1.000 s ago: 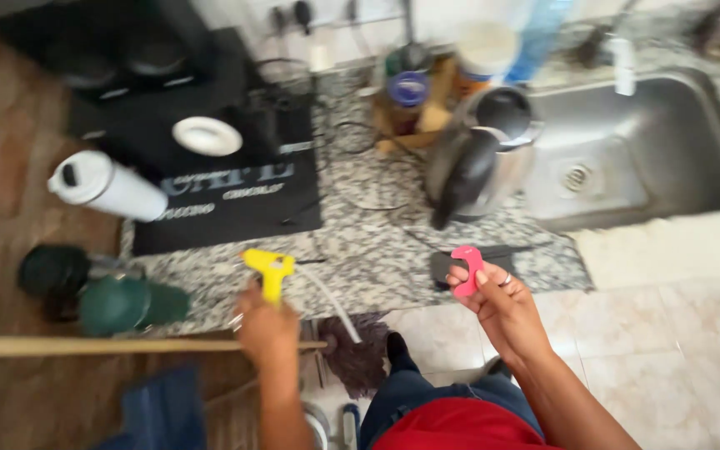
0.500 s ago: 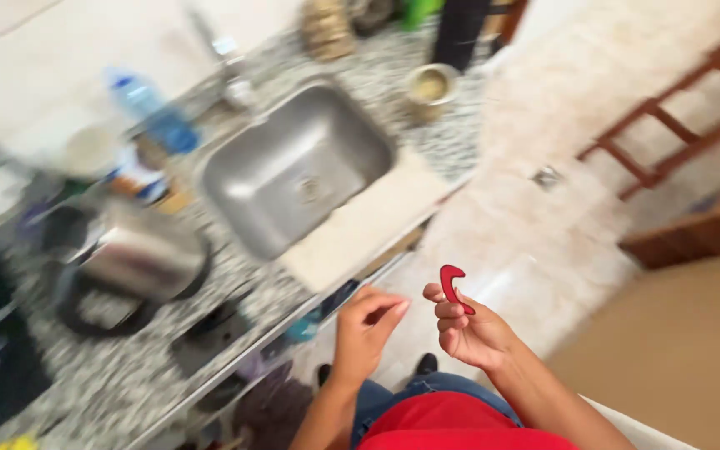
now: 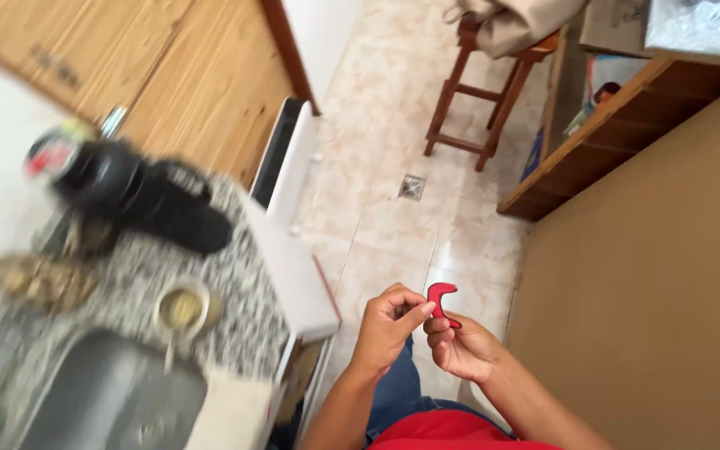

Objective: The person assembles a banner by attaching red foam letters to a string. They use a hot glue gun to apply adhesive to the letters and then press them onto the string, working on a black table.

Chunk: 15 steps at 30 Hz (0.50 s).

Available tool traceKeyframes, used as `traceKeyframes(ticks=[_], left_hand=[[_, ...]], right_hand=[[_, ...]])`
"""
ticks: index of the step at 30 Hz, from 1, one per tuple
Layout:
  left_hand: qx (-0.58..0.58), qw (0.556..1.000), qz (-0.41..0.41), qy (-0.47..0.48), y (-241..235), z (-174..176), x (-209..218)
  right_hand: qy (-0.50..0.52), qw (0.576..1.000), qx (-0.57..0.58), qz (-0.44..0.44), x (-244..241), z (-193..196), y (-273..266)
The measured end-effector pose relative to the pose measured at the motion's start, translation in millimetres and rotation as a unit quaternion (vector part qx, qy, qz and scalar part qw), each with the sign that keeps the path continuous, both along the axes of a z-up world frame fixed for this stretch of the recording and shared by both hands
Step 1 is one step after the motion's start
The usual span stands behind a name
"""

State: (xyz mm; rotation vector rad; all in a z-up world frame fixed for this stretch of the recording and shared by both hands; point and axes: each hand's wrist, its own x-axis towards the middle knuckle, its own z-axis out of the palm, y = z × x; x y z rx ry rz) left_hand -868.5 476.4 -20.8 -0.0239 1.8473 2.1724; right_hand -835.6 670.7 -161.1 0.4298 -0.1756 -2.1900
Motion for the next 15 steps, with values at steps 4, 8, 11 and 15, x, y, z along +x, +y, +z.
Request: traceKeyframes(ticks=[4, 8, 11, 15], left_hand=[[0.005, 0.999, -0.009, 0.047, 31, 23, -136], [-0.032, 0.997, 0.015, 0.07, 59, 5, -290], [-0.084, 0.994, 0.002, 0.069, 81, 9, -401], [-0.119, 0.985, -0.028, 0.124, 111, -14, -537]], right_hand=[[0.045, 0.992, 0.107, -0.05, -123, 13, 19], [0.062, 0.964, 0.229, -0.123, -225, 28, 58], [0.045, 0.9, 0.399, -0.167, -287, 26, 96], [-0.035, 0.806, 0.567, -0.167, -375, -18, 151]])
